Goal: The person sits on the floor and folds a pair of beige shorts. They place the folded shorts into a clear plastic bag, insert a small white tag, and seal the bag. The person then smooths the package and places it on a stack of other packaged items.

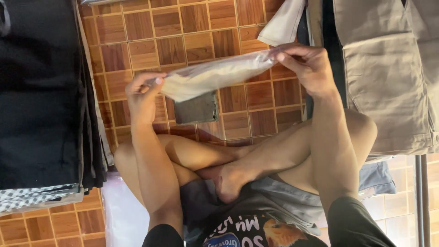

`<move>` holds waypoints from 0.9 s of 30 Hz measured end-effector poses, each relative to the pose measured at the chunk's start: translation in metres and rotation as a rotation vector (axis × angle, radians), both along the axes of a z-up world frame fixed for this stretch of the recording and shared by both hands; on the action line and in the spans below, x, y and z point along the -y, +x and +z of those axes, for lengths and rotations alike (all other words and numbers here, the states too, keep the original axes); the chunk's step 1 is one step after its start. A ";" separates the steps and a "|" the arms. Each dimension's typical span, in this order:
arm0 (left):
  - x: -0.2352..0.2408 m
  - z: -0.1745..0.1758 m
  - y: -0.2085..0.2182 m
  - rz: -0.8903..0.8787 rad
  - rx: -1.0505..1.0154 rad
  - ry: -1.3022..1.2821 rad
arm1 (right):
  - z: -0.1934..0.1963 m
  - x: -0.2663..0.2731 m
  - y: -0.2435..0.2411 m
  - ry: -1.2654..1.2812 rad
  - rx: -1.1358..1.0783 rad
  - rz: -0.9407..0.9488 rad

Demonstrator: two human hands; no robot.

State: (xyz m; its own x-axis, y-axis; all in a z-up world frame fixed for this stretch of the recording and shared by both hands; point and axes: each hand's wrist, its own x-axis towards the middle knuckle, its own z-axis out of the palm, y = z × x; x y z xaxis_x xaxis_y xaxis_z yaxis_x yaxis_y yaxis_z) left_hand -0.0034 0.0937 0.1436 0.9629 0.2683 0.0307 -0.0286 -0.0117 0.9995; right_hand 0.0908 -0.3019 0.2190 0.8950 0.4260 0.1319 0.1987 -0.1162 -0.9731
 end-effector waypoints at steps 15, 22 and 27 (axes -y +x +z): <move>0.008 -0.021 0.029 0.123 0.073 -0.082 | -0.042 0.005 0.021 0.095 0.047 -0.093; 0.045 -0.097 0.040 0.354 0.137 0.564 | -0.149 -0.039 0.022 -0.695 0.612 -0.531; 0.093 -0.078 0.023 -0.115 -0.208 1.155 | -0.148 -0.090 -0.036 -1.065 0.268 0.088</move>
State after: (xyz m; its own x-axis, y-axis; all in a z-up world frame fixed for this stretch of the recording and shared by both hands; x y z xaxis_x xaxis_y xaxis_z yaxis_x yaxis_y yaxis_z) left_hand 0.0196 0.0011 0.0661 0.9947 0.0950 0.0381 0.0732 -0.9207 0.3834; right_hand 0.0553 -0.2114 0.0713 0.8534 0.4975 -0.1555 0.4370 -0.8455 -0.3068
